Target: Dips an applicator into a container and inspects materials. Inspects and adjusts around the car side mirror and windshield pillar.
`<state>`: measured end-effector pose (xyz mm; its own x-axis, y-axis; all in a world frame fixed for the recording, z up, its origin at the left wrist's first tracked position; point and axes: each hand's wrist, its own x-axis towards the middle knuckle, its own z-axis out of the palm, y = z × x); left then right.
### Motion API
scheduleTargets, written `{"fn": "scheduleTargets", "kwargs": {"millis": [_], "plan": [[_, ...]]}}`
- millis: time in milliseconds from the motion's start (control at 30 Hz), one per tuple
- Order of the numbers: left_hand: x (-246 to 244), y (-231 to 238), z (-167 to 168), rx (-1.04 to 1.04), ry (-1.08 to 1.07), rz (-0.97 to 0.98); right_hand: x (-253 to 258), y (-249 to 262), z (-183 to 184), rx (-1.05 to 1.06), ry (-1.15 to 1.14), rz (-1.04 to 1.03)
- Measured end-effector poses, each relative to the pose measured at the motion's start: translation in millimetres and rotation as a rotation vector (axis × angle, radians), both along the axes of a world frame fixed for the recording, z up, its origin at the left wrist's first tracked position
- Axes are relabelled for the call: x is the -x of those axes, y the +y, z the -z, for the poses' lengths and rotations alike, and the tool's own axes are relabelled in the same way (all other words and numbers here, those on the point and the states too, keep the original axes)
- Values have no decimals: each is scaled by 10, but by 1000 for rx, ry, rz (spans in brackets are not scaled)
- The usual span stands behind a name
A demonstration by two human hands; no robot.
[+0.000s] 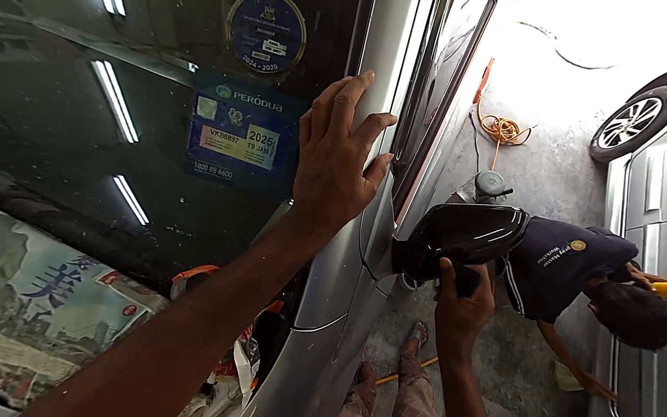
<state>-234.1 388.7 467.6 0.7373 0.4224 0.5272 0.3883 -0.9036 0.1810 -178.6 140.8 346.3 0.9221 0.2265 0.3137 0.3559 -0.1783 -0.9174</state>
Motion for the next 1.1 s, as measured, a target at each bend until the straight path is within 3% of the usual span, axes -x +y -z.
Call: {"fn": "scheduleTargets", "kwargs": {"millis": [1100], "plan": [[0,4,2,4,4,-13,10,51,-3,-12,-15,7]]}}
